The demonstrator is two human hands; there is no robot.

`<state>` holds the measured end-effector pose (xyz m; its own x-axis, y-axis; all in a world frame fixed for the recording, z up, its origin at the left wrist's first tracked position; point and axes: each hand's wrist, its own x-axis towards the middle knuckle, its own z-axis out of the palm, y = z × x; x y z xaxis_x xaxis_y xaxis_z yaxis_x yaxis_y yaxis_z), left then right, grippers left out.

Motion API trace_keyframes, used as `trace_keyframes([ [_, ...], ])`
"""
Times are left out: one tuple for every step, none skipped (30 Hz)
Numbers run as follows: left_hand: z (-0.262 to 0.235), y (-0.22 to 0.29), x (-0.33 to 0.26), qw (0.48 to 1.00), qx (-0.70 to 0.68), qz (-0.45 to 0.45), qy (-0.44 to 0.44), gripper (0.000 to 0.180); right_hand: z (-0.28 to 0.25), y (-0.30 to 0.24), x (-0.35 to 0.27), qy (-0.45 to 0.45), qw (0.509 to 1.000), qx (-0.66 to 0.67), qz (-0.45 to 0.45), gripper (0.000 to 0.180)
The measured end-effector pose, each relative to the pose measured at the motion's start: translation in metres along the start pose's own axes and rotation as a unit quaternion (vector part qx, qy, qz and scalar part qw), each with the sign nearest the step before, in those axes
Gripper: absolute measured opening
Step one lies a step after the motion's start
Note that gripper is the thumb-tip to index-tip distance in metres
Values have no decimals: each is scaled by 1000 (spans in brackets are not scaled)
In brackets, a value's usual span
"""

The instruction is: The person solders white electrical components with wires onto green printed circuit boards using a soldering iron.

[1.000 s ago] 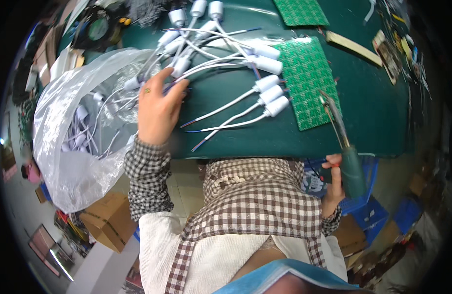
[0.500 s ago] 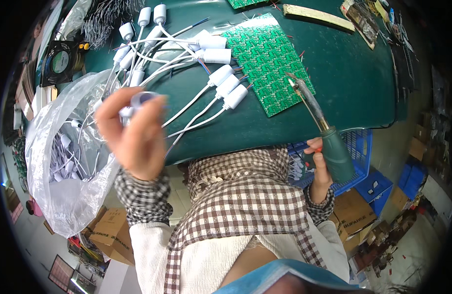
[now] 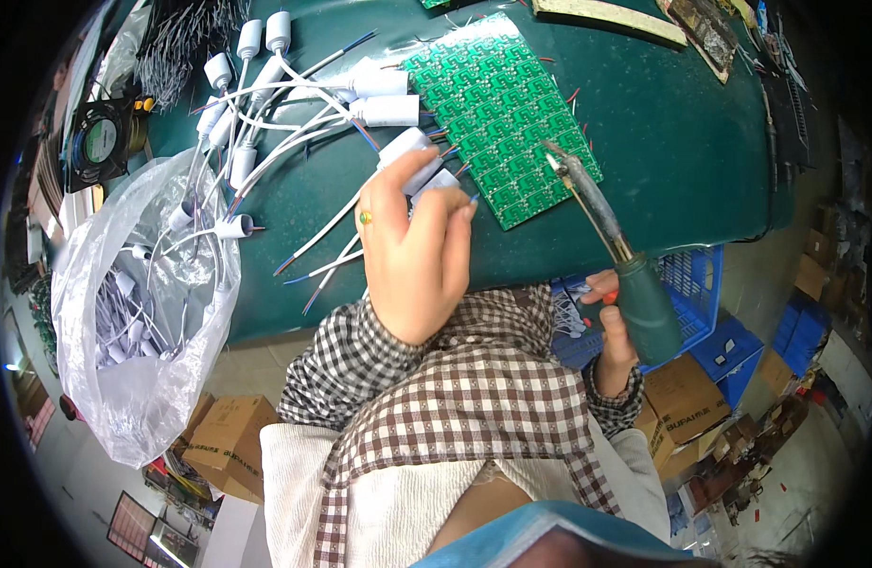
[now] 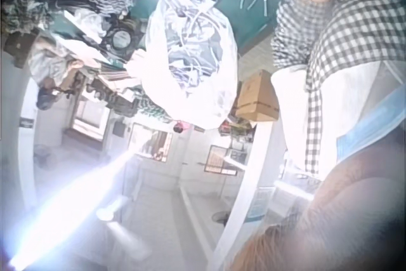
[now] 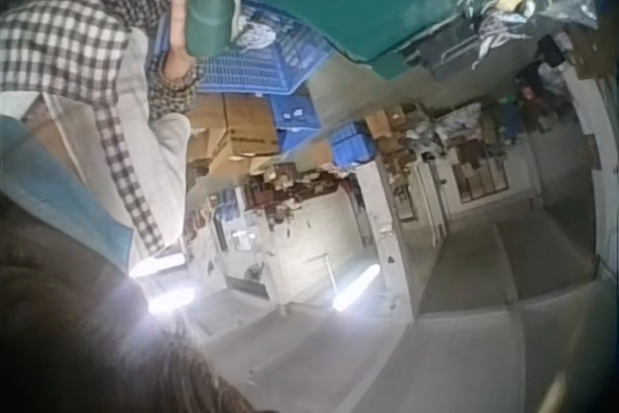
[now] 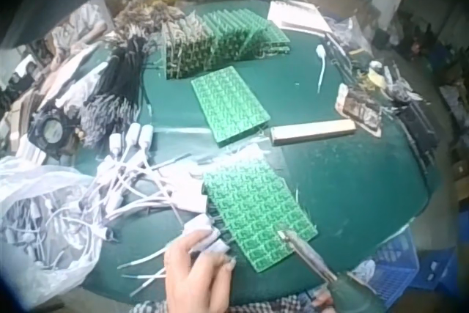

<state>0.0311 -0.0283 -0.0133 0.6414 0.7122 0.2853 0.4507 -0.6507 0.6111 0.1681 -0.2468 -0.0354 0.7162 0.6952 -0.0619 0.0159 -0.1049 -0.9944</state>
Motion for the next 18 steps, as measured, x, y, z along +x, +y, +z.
trace_keyframes([
  [-3, 4, -4, 999, -42, -25, -18, 17, 1, -3, 1, -1, 1000, 0, 1, 37],
  [-5, 5, -9, 999, -42, -26, -18, 17, 3, -7, 3, -16, 1000, 4, 9, 38],
  [-7, 4, -14, 998, -33, -53, -28, 17, 3, -10, 4, -31, 999, 8, 17, 39],
  [-11, 3, -18, 996, -25, -80, -37, 16, 3, -7, 4, -30, 999, 7, 17, 39],
  [-17, 2, -21, 996, 7, -79, -51, 14, 3, -1, 3, -9, 999, 36, 13, 53],
  [-21, 1, -22, 996, 6, -79, -50, 14, 3, 2, 4, 11, 998, 65, 10, 74],
  [-25, 1, -24, 994, 28, -75, -79, 13, 3, 2, 5, 10, 998, 65, 10, 74],
  [-27, 2, -25, 991, 50, -70, -107, 11, 4, 0, 6, 6, 998, 65, 20, 75],
  [-29, 3, -26, 986, 51, -86, -133, 12, 4, 0, 7, 3, 997, 64, 30, 76],
  [-29, 1, -27, 986, 51, -87, -131, 12, 4, 0, 7, 0, 997, 64, 29, 76],
  [-28, -1, -28, 986, 61, -71, -138, 14, 4, 1, 7, -10, 997, 67, 29, 75],
  [-27, -4, -29, 985, 71, -55, -145, 17, 4, 1, 7, -20, 997, 70, 29, 75],
  [-26, -8, -28, 986, 70, -54, -144, 17, 5, 2, 6, -19, 997, 70, 28, 75],
  [-25, -12, -26, 989, 78, -26, -120, 19, 7, 3, 5, -3, 996, 81, 19, 74],
  [-24, -15, -25, 992, 86, 2, -95, 22, 8, 4, 4, 14, 995, 93, 11, 72],
  [-26, -16, -23, 992, 86, 2, -95, 22, 7, 3, 3, 13, 995, 94, 11, 72],
  [-28, -16, -20, 993, 94, 17, -72, 23, 6, 1, 3, -6, 998, 53, 16, 54],
  [-29, -17, -18, 993, 102, 32, -50, 25, 5, -1, 4, -25, 999, 12, 21, 42],
])
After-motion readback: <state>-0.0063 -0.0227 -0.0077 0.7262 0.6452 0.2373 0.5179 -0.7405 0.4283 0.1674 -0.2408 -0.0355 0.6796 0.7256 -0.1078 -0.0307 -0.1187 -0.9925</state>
